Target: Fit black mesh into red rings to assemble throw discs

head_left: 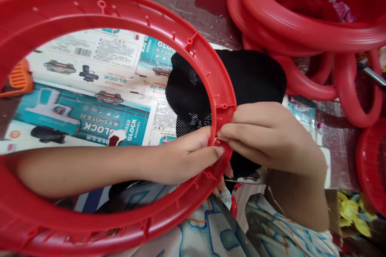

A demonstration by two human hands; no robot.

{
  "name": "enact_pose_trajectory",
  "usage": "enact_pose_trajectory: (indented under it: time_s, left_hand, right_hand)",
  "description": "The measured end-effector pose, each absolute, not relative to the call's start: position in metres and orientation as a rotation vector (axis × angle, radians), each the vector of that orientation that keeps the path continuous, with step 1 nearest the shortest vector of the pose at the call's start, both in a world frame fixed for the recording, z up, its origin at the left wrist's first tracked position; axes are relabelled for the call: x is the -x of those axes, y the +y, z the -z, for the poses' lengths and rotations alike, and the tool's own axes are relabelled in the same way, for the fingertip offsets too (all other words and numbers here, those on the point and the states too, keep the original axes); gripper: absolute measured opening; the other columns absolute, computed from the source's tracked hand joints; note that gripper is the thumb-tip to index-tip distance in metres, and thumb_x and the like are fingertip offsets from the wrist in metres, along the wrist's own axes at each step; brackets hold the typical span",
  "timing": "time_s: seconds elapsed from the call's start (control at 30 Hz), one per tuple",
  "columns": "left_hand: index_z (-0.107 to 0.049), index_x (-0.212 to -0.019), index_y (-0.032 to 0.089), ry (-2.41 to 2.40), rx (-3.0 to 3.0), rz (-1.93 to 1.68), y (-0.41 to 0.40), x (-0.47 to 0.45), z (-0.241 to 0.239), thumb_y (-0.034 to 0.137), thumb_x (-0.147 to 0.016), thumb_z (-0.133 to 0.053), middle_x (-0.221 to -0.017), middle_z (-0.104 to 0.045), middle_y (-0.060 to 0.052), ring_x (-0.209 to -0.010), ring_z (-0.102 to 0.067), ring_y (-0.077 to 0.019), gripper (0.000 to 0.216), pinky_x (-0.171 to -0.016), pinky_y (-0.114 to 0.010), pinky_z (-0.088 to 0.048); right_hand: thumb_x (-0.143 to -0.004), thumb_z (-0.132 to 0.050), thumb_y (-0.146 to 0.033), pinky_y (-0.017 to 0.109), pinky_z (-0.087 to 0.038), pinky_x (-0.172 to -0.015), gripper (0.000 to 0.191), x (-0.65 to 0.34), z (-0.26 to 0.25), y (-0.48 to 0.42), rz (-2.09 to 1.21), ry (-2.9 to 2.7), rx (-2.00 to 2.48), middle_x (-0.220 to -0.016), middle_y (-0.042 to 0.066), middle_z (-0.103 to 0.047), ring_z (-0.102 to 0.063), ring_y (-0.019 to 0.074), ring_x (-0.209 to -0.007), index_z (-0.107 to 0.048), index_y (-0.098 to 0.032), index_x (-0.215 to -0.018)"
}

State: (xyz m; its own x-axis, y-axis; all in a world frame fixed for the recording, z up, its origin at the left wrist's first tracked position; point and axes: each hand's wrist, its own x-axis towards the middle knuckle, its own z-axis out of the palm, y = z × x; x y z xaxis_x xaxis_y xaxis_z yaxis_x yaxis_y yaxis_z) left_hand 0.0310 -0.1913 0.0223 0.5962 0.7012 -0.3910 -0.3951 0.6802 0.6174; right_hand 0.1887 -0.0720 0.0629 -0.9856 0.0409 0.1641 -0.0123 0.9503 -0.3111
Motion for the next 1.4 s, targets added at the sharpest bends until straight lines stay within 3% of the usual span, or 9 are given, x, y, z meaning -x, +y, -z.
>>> enact_pose_trajectory:
  time_s: [0.17, 0.37, 0.53, 0.63, 0.97, 1.2, 1.4]
  left_hand:
    - [-0.044, -0.093, 0.018, 0.794, -0.568, -0.685, -0.189, -0.034, -0.019, 0.019, -0.097, -0.039, -0.082, -0.063, 0.0, -0.062, -0.065, -0.0089, 0.006, -0.058, -0.021, -0.057]
    - [-0.049, -0.09, 0.016, 0.864, -0.704, -0.583, -0.187, -0.032, -0.017, 0.015, -0.092, -0.037, -0.073, -0.064, -0.001, -0.06, -0.065, -0.0118, 0.012, -0.056, -0.023, -0.056]
    - [-0.043, -0.096, 0.019, 0.914, -0.742, -0.585, -0.191, -0.032, -0.015, 0.023, -0.095, -0.039, -0.082, -0.065, -0.001, -0.064, -0.066, -0.0132, 0.005, -0.058, -0.026, -0.058]
    - [-0.038, -0.1, 0.021, 1.033, -0.832, -0.604, -0.195, -0.032, -0.015, 0.034, -0.099, -0.038, -0.082, -0.064, -0.001, -0.064, -0.066, -0.0146, 0.013, -0.059, -0.03, -0.058]
    - [-0.032, -0.108, 0.023, 1.124, -0.851, -0.509, -0.194, -0.032, -0.012, 0.039, -0.1, -0.032, -0.092, -0.067, -0.005, -0.06, -0.068, -0.0179, 0.018, -0.06, -0.039, -0.059]
    - [-0.031, -0.099, 0.023, 1.106, -0.77, -0.475, -0.19, -0.031, -0.013, 0.035, -0.101, -0.032, -0.077, -0.063, 0.001, -0.058, -0.067, -0.0162, 0.013, -0.057, -0.034, -0.059]
    - [-0.032, -0.098, 0.023, 1.091, -0.636, -0.492, -0.189, -0.03, -0.014, 0.034, -0.101, -0.037, -0.077, -0.062, 0.003, -0.055, -0.067, -0.0145, 0.013, -0.052, -0.03, -0.059]
  right_hand:
    - [-0.098, -0.053, -0.019, 0.026, -0.044, -0.062, 0.021, -0.188, -0.058, -0.066, -0.654, -2.908, -0.036, -0.078, 0.004, -0.07, -0.059, 0.0134, -0.069, -0.07, -0.013, -0.089]
    - [-0.099, -0.052, -0.021, 0.026, -0.046, -0.067, 0.024, -0.186, -0.059, -0.061, -0.944, -2.922, 0.055, -0.081, 0.006, -0.071, -0.064, 0.0143, -0.075, -0.073, -0.013, -0.09]
    - [-0.098, -0.051, -0.021, 0.027, -0.042, -0.064, 0.026, -0.184, -0.061, -0.065, -0.886, -3.009, 0.129, -0.076, 0.003, -0.069, -0.06, 0.014, -0.07, -0.074, -0.016, -0.085]
    - [-0.096, -0.054, -0.021, 0.028, -0.041, -0.064, 0.025, -0.181, -0.063, -0.07, -0.848, -3.045, 0.276, -0.076, 0.003, -0.07, -0.059, 0.0145, -0.069, -0.074, -0.018, -0.081]
    - [-0.082, -0.065, -0.014, 0.028, -0.03, -0.055, 0.017, -0.168, -0.069, -0.084, -0.894, -3.114, 0.768, -0.069, 0.002, -0.069, -0.054, 0.0118, -0.061, -0.074, -0.017, -0.068]
    - [-0.076, -0.063, -0.008, 0.028, -0.021, -0.049, 0.022, -0.165, -0.063, -0.082, -1.03, -3.016, 0.821, -0.054, -0.001, -0.058, -0.04, 0.0075, -0.05, -0.064, -0.016, -0.056]
    - [-0.075, -0.06, -0.009, 0.023, -0.026, -0.044, 0.02, -0.167, -0.059, -0.076, -1.406, -2.827, 0.975, -0.048, -0.005, -0.053, -0.041, 0.0057, -0.046, -0.066, -0.015, -0.058]
